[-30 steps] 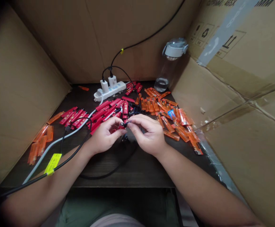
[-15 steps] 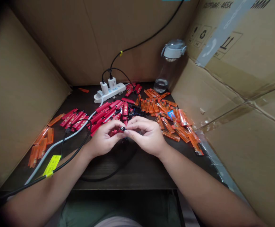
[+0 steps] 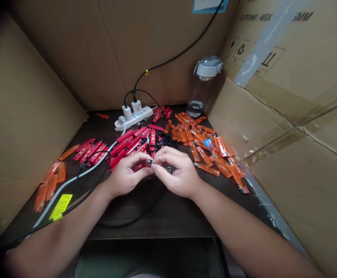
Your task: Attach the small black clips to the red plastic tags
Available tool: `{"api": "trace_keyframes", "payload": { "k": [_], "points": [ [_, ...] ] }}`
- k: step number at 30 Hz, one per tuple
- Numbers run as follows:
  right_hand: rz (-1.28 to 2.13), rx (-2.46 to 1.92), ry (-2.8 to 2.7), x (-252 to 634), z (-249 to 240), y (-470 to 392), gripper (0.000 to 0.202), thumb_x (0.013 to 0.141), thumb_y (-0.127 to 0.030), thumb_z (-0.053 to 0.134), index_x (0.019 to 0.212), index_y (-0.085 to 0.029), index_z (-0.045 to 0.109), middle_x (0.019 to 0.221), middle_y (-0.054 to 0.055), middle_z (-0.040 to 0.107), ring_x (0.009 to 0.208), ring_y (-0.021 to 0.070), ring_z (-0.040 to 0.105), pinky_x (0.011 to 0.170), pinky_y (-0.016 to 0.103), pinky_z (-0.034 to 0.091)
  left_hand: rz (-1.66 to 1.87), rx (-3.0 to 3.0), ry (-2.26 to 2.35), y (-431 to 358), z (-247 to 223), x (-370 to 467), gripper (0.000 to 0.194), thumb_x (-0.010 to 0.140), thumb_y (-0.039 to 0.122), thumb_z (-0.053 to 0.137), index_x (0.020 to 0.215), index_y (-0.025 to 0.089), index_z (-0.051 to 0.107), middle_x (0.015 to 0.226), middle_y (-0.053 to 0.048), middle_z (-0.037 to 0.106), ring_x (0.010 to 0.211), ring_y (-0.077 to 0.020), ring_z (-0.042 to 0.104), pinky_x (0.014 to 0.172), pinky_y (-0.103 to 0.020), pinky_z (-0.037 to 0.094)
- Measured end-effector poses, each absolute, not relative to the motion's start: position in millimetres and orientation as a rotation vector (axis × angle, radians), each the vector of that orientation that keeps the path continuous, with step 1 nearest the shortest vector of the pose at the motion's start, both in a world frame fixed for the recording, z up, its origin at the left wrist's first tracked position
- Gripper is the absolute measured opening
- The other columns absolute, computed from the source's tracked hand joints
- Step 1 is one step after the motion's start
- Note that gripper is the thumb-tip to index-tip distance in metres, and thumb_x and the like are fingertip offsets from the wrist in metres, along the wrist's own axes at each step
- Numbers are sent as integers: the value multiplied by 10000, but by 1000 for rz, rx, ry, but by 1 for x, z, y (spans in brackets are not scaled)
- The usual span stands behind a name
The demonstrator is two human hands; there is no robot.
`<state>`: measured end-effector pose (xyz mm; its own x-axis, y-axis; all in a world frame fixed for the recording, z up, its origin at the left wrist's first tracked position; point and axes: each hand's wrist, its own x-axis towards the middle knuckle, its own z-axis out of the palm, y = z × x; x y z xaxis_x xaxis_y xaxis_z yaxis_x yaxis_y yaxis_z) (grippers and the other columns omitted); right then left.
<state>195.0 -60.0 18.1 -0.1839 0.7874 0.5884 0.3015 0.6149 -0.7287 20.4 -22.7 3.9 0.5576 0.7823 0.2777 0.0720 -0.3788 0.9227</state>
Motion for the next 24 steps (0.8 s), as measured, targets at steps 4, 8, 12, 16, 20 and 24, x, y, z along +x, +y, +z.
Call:
{"api": "trace_keyframes", "payload": {
  "k": [4, 8, 12, 16, 20, 24],
  "points": [
    [511, -908, -1813, 193, 20, -61, 83, 841, -132, 571, 771, -164, 602, 774, 47, 577, 673, 129, 540, 606, 271, 459, 951, 1931, 732, -23, 5, 20, 163, 834, 328, 634, 874, 170, 633, 809, -17, 661, 737, -129, 603, 677, -238, 485],
    [529, -949, -1829, 192, 19, -61, 92, 862, -146, 535, 777, -166, 564, 773, 43, 552, 678, 131, 515, 602, 266, 437, 970, 2013, 742, -23, 4, 20, 118, 840, 286, 627, 867, 171, 630, 794, -10, 661, 718, -120, 595, 666, -227, 471],
    [547, -961, -1828, 190, 15, -61, 99, 880, -163, 510, 786, -175, 540, 781, 43, 537, 701, 140, 512, 618, 269, 440, 1018, 2104, 729, -22, 3, 19, 95, 841, 261, 627, 863, 169, 624, 794, -19, 655, 729, -127, 591, 678, -239, 463],
    [533, -955, -1831, 190, 14, -61, 106, 883, -163, 506, 781, -179, 526, 777, 40, 531, 693, 140, 502, 616, 271, 437, 1037, 2144, 732, -22, 1, 18, 92, 847, 263, 622, 858, 172, 619, 798, -25, 654, 730, -133, 589, 683, -248, 459],
    [491, -956, -1844, 190, 16, -61, 87, 877, -150, 518, 800, -179, 545, 787, 46, 545, 708, 145, 521, 632, 278, 444, 1066, 2172, 727, -21, 0, 17, 96, 851, 267, 612, 863, 172, 619, 804, -36, 661, 735, -142, 592, 690, -262, 464],
    [470, -938, -1886, 190, 16, -61, 81, 880, -149, 510, 813, -184, 538, 797, 51, 546, 725, 154, 526, 651, 292, 450, 1110, 2222, 693, -19, -1, 17, 101, 856, 269, 600, 863, 172, 629, 807, -52, 671, 745, -154, 597, 707, -284, 472]
  ]
}}
